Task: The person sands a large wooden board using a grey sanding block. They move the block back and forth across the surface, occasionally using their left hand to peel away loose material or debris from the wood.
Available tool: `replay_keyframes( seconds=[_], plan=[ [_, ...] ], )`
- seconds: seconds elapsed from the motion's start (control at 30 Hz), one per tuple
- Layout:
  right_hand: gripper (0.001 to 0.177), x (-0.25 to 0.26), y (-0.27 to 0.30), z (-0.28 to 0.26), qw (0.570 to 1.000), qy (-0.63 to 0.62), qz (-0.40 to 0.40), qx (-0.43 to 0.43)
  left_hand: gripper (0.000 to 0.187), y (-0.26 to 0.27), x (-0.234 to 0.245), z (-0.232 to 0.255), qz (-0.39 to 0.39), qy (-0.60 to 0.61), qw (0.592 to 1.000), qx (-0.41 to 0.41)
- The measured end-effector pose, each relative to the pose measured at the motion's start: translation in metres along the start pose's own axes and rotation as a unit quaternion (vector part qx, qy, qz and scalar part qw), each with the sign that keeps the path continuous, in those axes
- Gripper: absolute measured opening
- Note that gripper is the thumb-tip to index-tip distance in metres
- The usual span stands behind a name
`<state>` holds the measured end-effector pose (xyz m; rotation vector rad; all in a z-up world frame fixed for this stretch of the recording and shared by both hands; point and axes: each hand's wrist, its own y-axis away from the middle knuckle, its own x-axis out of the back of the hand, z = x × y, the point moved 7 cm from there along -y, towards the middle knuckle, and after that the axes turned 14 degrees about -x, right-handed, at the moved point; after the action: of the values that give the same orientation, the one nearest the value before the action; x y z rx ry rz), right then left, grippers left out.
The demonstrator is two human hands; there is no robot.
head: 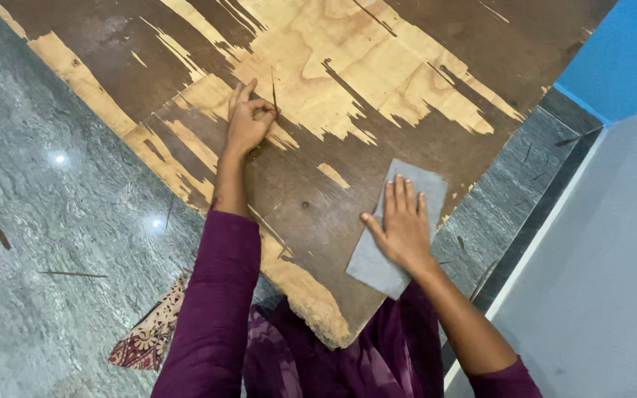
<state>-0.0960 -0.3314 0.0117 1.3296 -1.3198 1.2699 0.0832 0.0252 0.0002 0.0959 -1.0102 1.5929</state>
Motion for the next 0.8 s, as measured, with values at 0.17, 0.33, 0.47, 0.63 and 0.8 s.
replay_keyframes(
  seconds=[0.17,0.33,0.47,0.63,0.8],
  plan=[
    [0.094,0.006,0.029,-0.079,0.986,-0.020,-0.042,0.160,0.039,0.001,-0.004,-0.002,0.013,0.110,0.993,0.039],
    [0.093,0.006,0.007,-0.107,0.968,-0.036,-0.073,0.236,0.043,-0.001,0.004,0.010,0.011,0.107,0.994,0.021],
    [0.095,-0.003,-0.050,-0.088,0.977,-0.043,-0.074,0.196,0.037,-0.002,0.009,0.024,0.008,0.103,0.994,-0.023],
    [0.097,-0.011,-0.113,-0.025,0.994,-0.034,-0.087,0.061,0.039,-0.005,0.006,0.021,-0.014,0.082,0.996,-0.013],
    [0.094,-0.002,-0.128,0.051,0.997,-0.051,-0.042,-0.036,0.047,-0.004,0.005,0.018,-0.031,0.101,0.994,0.015]
  ],
)
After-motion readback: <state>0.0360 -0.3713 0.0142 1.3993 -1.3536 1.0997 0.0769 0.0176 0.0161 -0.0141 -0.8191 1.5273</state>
